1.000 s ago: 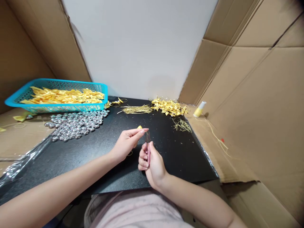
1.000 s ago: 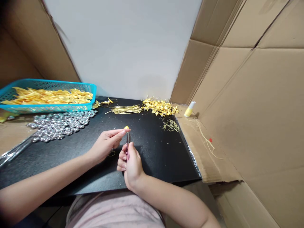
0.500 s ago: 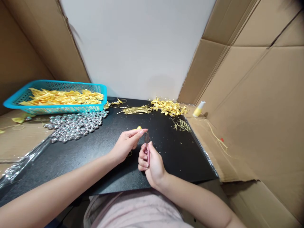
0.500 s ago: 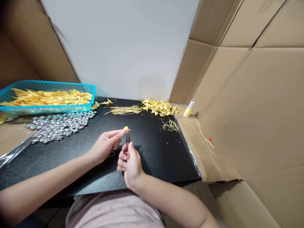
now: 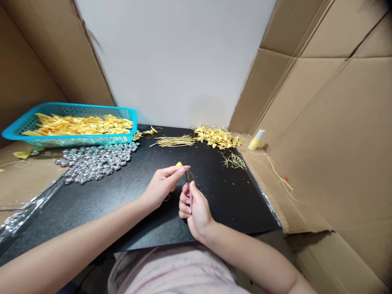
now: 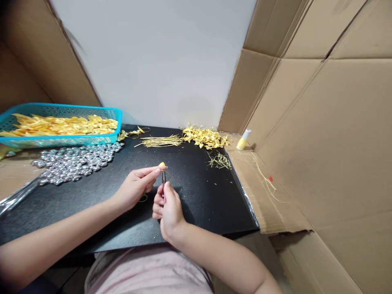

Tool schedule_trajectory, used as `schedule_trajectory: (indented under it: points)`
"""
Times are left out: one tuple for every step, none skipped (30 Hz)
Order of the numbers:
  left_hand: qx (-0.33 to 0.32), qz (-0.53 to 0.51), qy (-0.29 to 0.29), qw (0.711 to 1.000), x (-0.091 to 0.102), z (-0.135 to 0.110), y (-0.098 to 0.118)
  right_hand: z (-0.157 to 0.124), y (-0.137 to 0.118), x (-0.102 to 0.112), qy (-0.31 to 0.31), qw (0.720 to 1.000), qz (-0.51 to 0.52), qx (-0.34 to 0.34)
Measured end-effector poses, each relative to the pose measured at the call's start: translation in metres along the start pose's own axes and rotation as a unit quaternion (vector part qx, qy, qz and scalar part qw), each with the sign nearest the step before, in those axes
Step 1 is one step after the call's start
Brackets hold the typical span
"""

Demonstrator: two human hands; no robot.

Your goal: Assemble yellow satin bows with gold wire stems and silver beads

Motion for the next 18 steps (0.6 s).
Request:
schedule_trajectory:
  points:
    - [-0.003, 0.004, 0.003, 1.0, 0.0004, 0.0, 0.0, 0.0004, 0.0, 0.0005, 0.002, 1.0, -0.002, 0.005]
    - [-0.004, 0.008, 0.005, 1.0, 0.0008, 0.0, 0.0, 0.0008, 0.0, 0.001, 0.004, 1.0, -0.004, 0.01]
    - [-0.006, 0.01, 0.006, 1.0, 0.0009, 0.0, -0.0001, 0.0011, 0.0001, 0.0014, 0.006, 1.0, -0.005, 0.015]
    - [-0.007, 0.01, 0.006, 1.0, 0.0009, 0.0, -0.0002, 0.0014, 0.0003, 0.0019, 0.009, 1.0, -0.008, 0.017]
    - [-0.008, 0.011, 0.006, 1.0, 0.0008, 0.0001, -0.0003, 0.0015, 0.0006, 0.0022, 0.011, 1.0, -0.012, 0.018]
    - [-0.009, 0.011, 0.005, 1.0, 0.0008, 0.0002, -0.0004, 0.0015, 0.0008, 0.0026, 0.014, 1.0, -0.015, 0.018]
    - [-0.01, 0.011, 0.005, 1.0, 0.0008, 0.0003, -0.0003, 0.0014, 0.0008, 0.0029, 0.017, 1.0, -0.018, 0.017]
    - [-0.01, 0.012, 0.005, 1.0, 0.0009, 0.0004, -0.0003, 0.0013, 0.0007, 0.0031, 0.019, 0.999, -0.02, 0.017]
    - [-0.011, 0.013, 0.006, 1.0, 0.0011, 0.0004, -0.0002, 0.0011, 0.0003, 0.0032, 0.02, 0.999, -0.021, 0.018]
    - [-0.01, 0.014, 0.006, 1.0, 0.0012, 0.0005, -0.0003, 0.001, -0.0003, 0.0032, 0.022, 0.999, -0.022, 0.02]
    - [-0.009, 0.014, 0.005, 1.0, 0.0011, 0.0005, -0.0003, 0.0008, -0.0008, 0.0031, 0.023, 0.999, -0.022, 0.022]
    - [-0.009, 0.014, 0.005, 1.0, 0.001, 0.0005, -0.0003, 0.0007, -0.0013, 0.0029, 0.024, 0.999, -0.022, 0.024]
    - [-0.009, 0.013, 0.004, 1.0, 0.0009, 0.0004, -0.0003, 0.0007, -0.0017, 0.0027, 0.026, 0.999, -0.023, 0.024]
    - [-0.009, 0.012, 0.004, 1.0, 0.0008, 0.0004, -0.0003, 0.0006, -0.002, 0.0026, 0.028, 0.999, -0.025, 0.024]
    - [-0.01, 0.012, 0.003, 1.0, 0.0007, 0.0004, -0.0004, 0.0006, -0.0021, 0.0025, 0.031, 0.999, -0.026, 0.023]
    - [-0.01, 0.012, 0.003, 1.0, 0.0006, 0.0005, -0.0006, 0.0006, -0.0021, 0.0025, 0.033, 0.999, -0.027, 0.022]
    - [-0.01, 0.013, 0.003, 1.0, 0.0007, 0.0006, -0.0009, 0.0006, -0.0021, 0.0025, 0.034, 0.999, -0.028, 0.022]
    - [-0.011, 0.013, 0.004, 1.0, 0.0008, 0.0009, -0.0011, 0.0007, -0.0022, 0.0028, 0.034, 0.999, -0.027, 0.023]
Point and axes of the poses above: each hand's wrist, its own z-axis towards the middle knuckle, its own x-axis out of the back of the hand, y = z × x, the point moved 7 cm from there along z, towards the middle knuckle, and after that the axes turned 7 degrees about z, right-handed, at the moved point
